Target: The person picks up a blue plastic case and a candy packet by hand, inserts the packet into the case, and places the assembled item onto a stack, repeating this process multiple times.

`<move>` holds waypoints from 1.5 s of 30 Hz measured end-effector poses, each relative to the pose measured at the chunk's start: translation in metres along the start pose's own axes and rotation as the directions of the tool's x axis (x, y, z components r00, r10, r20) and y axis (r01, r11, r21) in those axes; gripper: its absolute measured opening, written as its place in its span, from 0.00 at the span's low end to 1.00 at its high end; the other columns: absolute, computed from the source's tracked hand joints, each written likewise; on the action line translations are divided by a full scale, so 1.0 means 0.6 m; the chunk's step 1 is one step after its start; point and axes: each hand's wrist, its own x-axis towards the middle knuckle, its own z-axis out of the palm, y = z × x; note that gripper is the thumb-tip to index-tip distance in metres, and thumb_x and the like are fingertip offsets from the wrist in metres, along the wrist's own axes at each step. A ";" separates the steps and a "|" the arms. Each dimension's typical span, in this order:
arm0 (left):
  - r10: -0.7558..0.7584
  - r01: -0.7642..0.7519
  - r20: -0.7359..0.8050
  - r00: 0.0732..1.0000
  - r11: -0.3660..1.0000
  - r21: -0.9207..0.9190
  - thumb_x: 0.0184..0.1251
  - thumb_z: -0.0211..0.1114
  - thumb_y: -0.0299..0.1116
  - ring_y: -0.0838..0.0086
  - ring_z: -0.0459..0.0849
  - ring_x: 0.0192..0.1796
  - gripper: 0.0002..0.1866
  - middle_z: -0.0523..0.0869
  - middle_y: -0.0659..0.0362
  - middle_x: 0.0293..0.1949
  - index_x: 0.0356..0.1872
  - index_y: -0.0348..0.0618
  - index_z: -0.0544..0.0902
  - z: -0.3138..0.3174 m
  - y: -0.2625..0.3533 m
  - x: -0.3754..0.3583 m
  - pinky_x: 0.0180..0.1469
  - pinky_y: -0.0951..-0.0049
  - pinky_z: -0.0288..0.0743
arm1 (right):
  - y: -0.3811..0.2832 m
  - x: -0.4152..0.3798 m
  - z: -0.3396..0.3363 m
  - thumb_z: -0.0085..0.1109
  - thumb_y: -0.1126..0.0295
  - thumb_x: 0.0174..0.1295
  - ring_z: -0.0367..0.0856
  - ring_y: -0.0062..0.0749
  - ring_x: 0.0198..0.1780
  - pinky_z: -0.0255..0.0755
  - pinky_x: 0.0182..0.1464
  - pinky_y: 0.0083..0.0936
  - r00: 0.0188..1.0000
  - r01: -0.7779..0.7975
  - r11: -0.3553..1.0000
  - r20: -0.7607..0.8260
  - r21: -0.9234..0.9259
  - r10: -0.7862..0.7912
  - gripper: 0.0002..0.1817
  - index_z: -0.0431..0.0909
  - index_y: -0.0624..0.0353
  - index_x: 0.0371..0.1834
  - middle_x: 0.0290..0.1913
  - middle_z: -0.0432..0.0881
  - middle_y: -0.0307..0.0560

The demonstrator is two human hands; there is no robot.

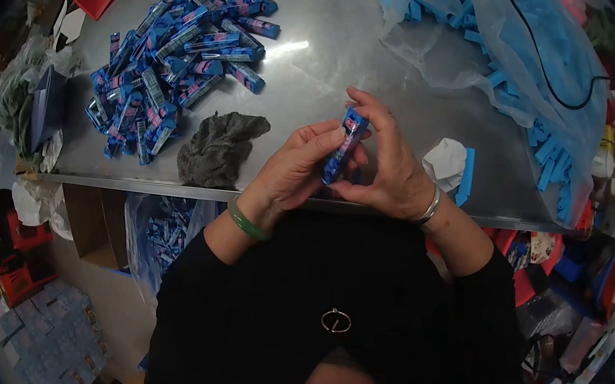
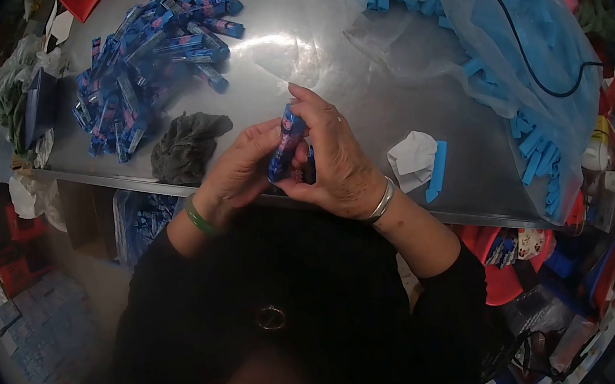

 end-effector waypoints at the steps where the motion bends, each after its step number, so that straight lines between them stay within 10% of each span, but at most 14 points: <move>1: 0.001 -0.001 0.000 1.000 1.000 -0.004 0.70 0.61 0.40 0.79 0.84 0.39 0.18 0.85 0.58 0.36 0.51 0.36 0.79 -0.001 0.001 0.002 0.44 0.81 0.79 | 0.001 0.002 -0.001 0.79 0.70 0.38 0.67 0.53 0.67 0.66 0.66 0.38 1.000 0.001 1.000 -0.002 -0.003 -0.001 0.53 0.52 0.61 0.67 0.71 0.57 0.63; 6: 0.197 -0.154 -0.111 0.974 0.938 0.311 0.70 0.62 0.37 0.81 0.83 0.37 0.13 0.85 0.61 0.35 0.49 0.41 0.81 -0.028 0.065 0.008 0.38 0.83 0.76 | 0.014 0.025 -0.046 0.77 0.64 0.44 0.70 0.51 0.62 0.68 0.62 0.37 0.997 -0.066 0.997 -0.034 -0.026 0.065 0.47 0.56 0.61 0.66 0.63 0.66 0.61; 10: 0.764 -0.126 -0.034 0.645 0.149 0.981 0.67 0.63 0.34 0.74 0.83 0.35 0.10 0.86 0.61 0.35 0.45 0.42 0.82 -0.105 0.256 -0.007 0.38 0.74 0.75 | 0.101 0.052 -0.133 0.66 0.64 0.58 0.78 0.38 0.53 0.73 0.54 0.33 0.908 -0.392 0.897 -0.239 -0.204 0.343 0.28 0.69 0.60 0.60 0.57 0.75 0.51; 12: 0.783 0.336 0.397 0.479 -0.581 0.741 0.62 0.67 0.32 0.63 0.83 0.40 0.12 0.85 0.57 0.38 0.45 0.41 0.81 -0.138 0.335 -0.028 0.43 0.66 0.74 | 0.177 0.069 -0.169 0.60 0.65 0.63 0.80 0.37 0.48 0.75 0.50 0.32 0.871 -0.459 0.871 -0.286 -0.177 0.400 0.19 0.75 0.61 0.55 0.51 0.80 0.51; 15: 0.650 0.481 0.604 0.461 -0.755 0.445 0.56 0.69 0.31 0.55 0.80 0.45 0.14 0.84 0.53 0.42 0.45 0.43 0.82 -0.114 0.339 -0.028 0.47 0.60 0.73 | 0.260 0.103 -0.174 0.57 0.63 0.65 0.82 0.41 0.47 0.75 0.49 0.33 0.863 -0.478 0.837 -0.323 -0.268 0.389 0.17 0.78 0.62 0.51 0.48 0.83 0.53; 17: 0.650 0.268 0.517 0.556 -0.730 0.629 0.54 0.71 0.31 0.57 0.79 0.49 0.15 0.83 0.53 0.44 0.43 0.43 0.81 -0.077 0.278 -0.016 0.50 0.61 0.72 | 0.298 0.132 -0.167 0.56 0.61 0.65 0.82 0.44 0.47 0.75 0.49 0.34 0.854 -0.501 0.790 -0.350 -0.352 0.386 0.17 0.79 0.62 0.50 0.47 0.84 0.54; 19: 0.649 -0.061 0.311 0.695 -0.377 0.924 0.52 0.72 0.29 0.57 0.79 0.46 0.15 0.82 0.54 0.41 0.41 0.43 0.81 -0.062 0.184 -0.007 0.48 0.61 0.72 | 0.327 0.161 -0.144 0.55 0.57 0.62 0.82 0.53 0.47 0.75 0.50 0.42 0.758 -0.639 0.667 -0.460 -0.383 0.462 0.18 0.81 0.61 0.45 0.45 0.84 0.58; 23: 0.357 -0.144 0.219 0.908 -0.226 0.963 0.49 0.75 0.32 0.60 0.77 0.40 0.16 0.78 0.55 0.33 0.38 0.43 0.80 -0.047 0.057 -0.004 0.45 0.61 0.70 | 0.339 0.197 -0.120 0.57 0.54 0.60 0.82 0.54 0.48 0.75 0.51 0.43 0.638 -0.766 0.524 -0.548 -0.373 0.541 0.21 0.82 0.61 0.44 0.45 0.84 0.59; 34: 0.294 -0.134 0.129 0.947 -0.004 0.991 0.50 0.71 0.27 0.61 0.77 0.39 0.07 0.78 0.58 0.31 0.28 0.43 0.81 -0.060 -0.017 -0.005 0.44 0.63 0.69 | 0.304 0.177 -0.197 0.60 0.59 0.53 0.81 0.55 0.51 0.75 0.54 0.41 0.631 -0.663 0.384 -0.205 -0.643 0.748 0.21 0.82 0.63 0.46 0.50 0.82 0.61; 45: 0.403 -0.235 0.311 0.861 -0.228 0.945 0.51 0.70 0.26 0.64 0.76 0.38 0.04 0.80 0.59 0.32 0.29 0.44 0.85 -0.047 -0.011 -0.008 0.44 0.66 0.68 | 0.312 0.139 -0.177 0.59 0.63 0.56 0.78 0.55 0.53 0.72 0.56 0.42 0.833 -0.496 0.492 -0.232 -0.716 0.502 0.24 0.76 0.61 0.56 0.53 0.80 0.59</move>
